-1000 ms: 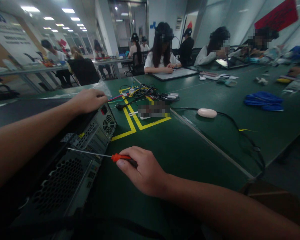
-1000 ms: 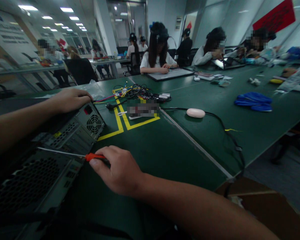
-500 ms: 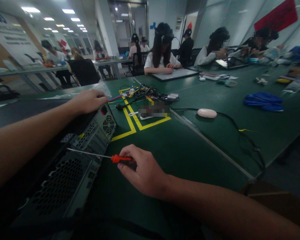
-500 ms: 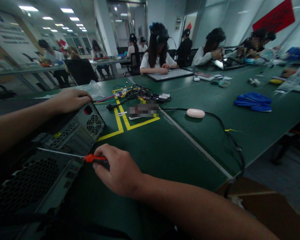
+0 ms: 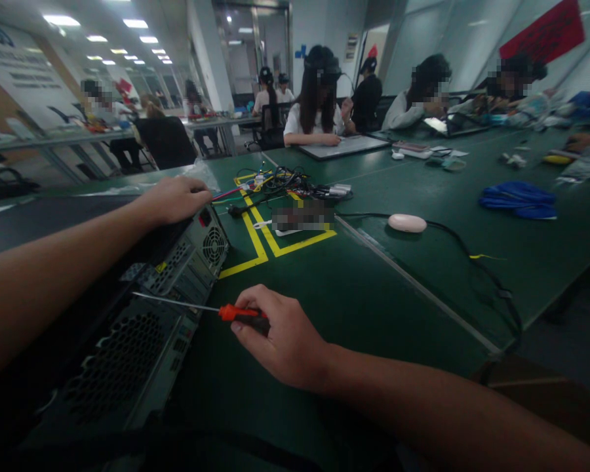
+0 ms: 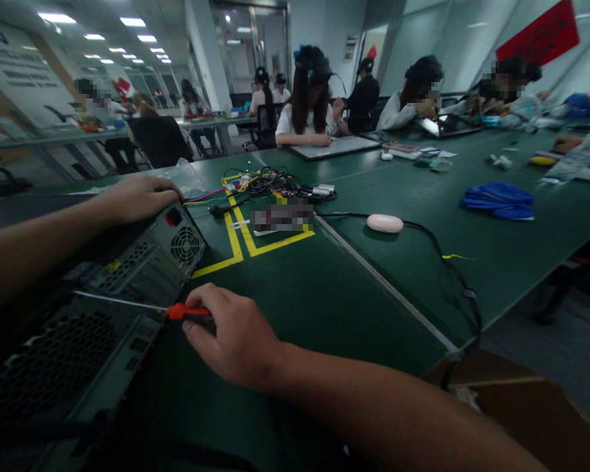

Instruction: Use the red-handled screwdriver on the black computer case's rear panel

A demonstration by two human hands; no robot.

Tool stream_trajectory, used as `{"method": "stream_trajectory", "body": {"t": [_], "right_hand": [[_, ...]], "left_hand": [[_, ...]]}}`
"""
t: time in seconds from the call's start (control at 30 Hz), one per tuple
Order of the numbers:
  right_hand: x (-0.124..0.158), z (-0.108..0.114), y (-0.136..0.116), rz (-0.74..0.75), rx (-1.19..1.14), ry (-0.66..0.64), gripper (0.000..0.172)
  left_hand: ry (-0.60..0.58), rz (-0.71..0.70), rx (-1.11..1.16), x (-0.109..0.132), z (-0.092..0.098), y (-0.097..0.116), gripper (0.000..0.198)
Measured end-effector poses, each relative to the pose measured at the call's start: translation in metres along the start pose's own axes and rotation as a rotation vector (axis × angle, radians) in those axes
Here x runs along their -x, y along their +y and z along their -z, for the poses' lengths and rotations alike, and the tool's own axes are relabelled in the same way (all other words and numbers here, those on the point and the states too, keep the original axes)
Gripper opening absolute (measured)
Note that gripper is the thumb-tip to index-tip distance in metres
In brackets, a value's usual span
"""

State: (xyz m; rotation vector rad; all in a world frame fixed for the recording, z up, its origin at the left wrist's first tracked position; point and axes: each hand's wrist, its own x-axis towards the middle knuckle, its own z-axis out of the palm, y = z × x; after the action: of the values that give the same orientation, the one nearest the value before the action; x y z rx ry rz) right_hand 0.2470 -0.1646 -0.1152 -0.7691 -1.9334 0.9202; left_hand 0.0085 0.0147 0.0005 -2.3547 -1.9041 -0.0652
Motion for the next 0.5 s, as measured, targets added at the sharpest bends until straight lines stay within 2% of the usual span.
{"method": "stream_trajectory", "body": {"t": [0.5], "right_hand": [[-0.0002,0.0003,-0.0002,-0.007,-0.014,0.006,0.012]], "left_hand": [[-0.01,0.016,-0.017,-0.0009,0.0002,0.0008,0.068]]}}
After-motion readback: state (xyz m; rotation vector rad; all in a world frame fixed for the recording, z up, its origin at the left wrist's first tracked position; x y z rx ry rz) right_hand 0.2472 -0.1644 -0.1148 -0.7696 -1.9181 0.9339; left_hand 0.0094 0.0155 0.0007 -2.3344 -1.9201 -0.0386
